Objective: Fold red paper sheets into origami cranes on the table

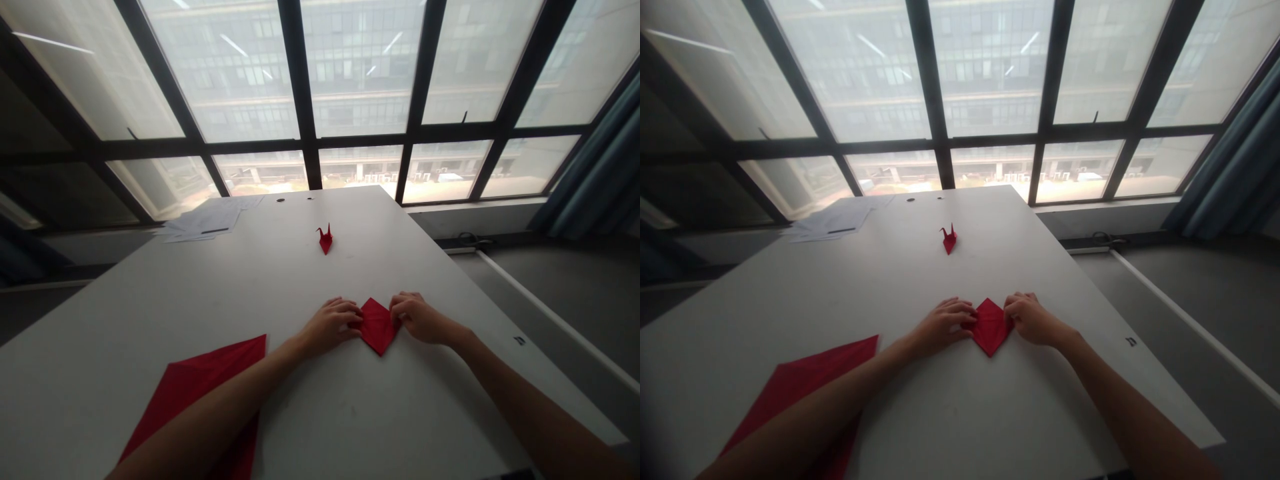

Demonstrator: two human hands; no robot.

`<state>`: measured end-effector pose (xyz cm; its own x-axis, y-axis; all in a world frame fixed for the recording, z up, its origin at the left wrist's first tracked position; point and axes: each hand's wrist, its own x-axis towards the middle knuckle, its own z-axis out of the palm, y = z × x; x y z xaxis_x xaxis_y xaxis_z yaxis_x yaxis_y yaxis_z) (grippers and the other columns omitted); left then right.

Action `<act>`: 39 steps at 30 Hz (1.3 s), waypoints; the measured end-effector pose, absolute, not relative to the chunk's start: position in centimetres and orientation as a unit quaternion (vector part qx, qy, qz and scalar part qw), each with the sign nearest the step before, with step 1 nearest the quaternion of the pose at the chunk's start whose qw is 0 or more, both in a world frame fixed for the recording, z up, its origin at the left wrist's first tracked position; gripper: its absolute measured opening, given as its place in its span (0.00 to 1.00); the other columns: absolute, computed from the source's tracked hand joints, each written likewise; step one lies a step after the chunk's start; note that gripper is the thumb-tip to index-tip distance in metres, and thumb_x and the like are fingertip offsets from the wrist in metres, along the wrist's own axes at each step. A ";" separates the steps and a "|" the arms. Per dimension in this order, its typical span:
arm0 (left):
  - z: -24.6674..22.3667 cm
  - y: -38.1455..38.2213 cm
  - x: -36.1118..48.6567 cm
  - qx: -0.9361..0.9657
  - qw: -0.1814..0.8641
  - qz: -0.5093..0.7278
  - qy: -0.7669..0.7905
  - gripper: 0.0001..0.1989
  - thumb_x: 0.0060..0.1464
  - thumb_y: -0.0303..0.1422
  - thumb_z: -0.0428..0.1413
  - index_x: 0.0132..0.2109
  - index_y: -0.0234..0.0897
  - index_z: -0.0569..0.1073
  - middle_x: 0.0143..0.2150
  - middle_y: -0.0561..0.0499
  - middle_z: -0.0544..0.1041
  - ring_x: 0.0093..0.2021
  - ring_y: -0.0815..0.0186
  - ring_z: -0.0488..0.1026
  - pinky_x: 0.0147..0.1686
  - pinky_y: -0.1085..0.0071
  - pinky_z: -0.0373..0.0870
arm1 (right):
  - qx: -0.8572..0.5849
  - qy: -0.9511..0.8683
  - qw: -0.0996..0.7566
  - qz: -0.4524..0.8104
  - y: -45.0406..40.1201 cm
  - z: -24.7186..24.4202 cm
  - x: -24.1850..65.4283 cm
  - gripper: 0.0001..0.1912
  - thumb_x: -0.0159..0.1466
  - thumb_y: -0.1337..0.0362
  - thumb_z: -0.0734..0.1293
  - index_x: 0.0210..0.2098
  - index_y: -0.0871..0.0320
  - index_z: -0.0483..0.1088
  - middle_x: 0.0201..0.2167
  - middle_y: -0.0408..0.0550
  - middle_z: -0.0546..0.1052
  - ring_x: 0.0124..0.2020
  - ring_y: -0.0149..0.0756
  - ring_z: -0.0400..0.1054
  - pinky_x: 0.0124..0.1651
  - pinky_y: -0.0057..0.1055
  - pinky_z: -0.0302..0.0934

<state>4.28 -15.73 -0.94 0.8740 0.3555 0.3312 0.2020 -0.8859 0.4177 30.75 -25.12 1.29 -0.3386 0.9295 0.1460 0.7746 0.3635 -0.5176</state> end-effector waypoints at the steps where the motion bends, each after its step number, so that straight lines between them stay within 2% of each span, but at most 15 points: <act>1: -0.9 -15.7 4.3 0.949 0.190 0.206 0.145 0.13 0.59 0.42 0.60 0.49 0.44 0.78 0.52 0.47 0.78 0.57 0.60 0.71 0.64 0.58 0.57 | -0.535 -0.799 0.208 0.178 -25.2 1.4 30.7 0.17 0.53 0.81 0.59 0.25 0.55 0.73 0.34 0.45 0.76 0.42 0.39 0.67 0.55 0.42 0.52; 4: -0.9 -15.7 4.3 0.946 0.194 0.215 0.142 0.14 0.58 0.43 0.61 0.49 0.43 0.79 0.51 0.47 0.78 0.56 0.59 0.72 0.62 0.59 0.60 | -0.532 -0.806 0.196 0.170 -25.5 2.0 30.4 0.11 0.58 0.75 0.63 0.29 0.54 0.75 0.35 0.46 0.76 0.42 0.39 0.67 0.55 0.41 0.53; 7: -0.9 -15.7 4.3 0.945 0.196 0.217 0.146 0.14 0.57 0.42 0.62 0.48 0.43 0.79 0.51 0.47 0.79 0.55 0.59 0.72 0.61 0.60 0.61 | -0.523 -0.810 0.191 0.182 -25.7 2.5 30.4 0.02 0.61 0.64 0.69 0.33 0.53 0.76 0.36 0.46 0.75 0.42 0.40 0.67 0.55 0.40 0.54; 11: -0.9 -15.7 4.2 0.946 0.196 0.214 0.148 0.14 0.57 0.42 0.61 0.49 0.44 0.79 0.51 0.48 0.78 0.55 0.59 0.72 0.61 0.61 0.61 | -0.522 -0.808 0.186 0.198 -25.5 2.4 30.6 0.10 0.57 0.56 0.75 0.36 0.52 0.77 0.37 0.45 0.75 0.43 0.41 0.67 0.54 0.40 0.54; 16: -1.0 -15.6 4.2 0.945 0.198 0.214 0.150 0.15 0.57 0.44 0.61 0.49 0.43 0.79 0.51 0.47 0.78 0.55 0.58 0.72 0.60 0.60 0.61 | -0.516 -0.810 0.190 0.205 -25.3 2.0 30.8 0.11 0.56 0.56 0.76 0.37 0.50 0.78 0.39 0.45 0.76 0.43 0.40 0.67 0.56 0.41 0.53; 23: -0.9 -15.6 4.3 0.944 0.199 0.215 0.151 0.13 0.59 0.42 0.60 0.48 0.44 0.79 0.50 0.48 0.79 0.55 0.60 0.72 0.60 0.62 0.61 | -0.506 -0.808 0.206 0.221 -25.1 1.7 31.0 0.10 0.57 0.57 0.76 0.39 0.50 0.79 0.39 0.45 0.76 0.42 0.40 0.68 0.53 0.38 0.57; 28: -1.0 -15.6 4.3 0.946 0.189 0.221 0.145 0.12 0.63 0.42 0.55 0.47 0.44 0.80 0.49 0.48 0.79 0.54 0.60 0.73 0.59 0.62 0.63 | -0.502 -0.805 0.217 0.232 -24.9 1.5 31.1 0.05 0.61 0.59 0.73 0.37 0.50 0.80 0.38 0.46 0.76 0.42 0.39 0.68 0.51 0.36 0.59; 34: -0.8 -15.7 4.2 0.951 0.171 0.216 0.141 0.10 0.65 0.36 0.53 0.47 0.44 0.78 0.51 0.49 0.79 0.55 0.62 0.73 0.61 0.62 0.60 | -0.494 -0.804 0.230 0.237 -25.1 1.9 31.0 0.06 0.65 0.62 0.68 0.37 0.51 0.79 0.38 0.46 0.76 0.41 0.38 0.69 0.51 0.36 0.61; 39: -0.7 -16.1 4.1 0.951 0.155 0.216 0.160 0.09 0.61 0.30 0.55 0.45 0.44 0.78 0.51 0.51 0.80 0.56 0.63 0.73 0.63 0.60 0.59 | -0.491 -0.802 0.241 0.241 -25.3 2.4 30.7 0.06 0.63 0.68 0.68 0.33 0.53 0.78 0.37 0.46 0.76 0.40 0.37 0.69 0.49 0.35 0.62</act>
<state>4.08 -16.07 -0.73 0.8553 0.3712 0.3613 0.2371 -0.9007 0.3642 30.68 -25.34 2.39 -0.4019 0.9033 0.1501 0.6705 0.4019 -0.6236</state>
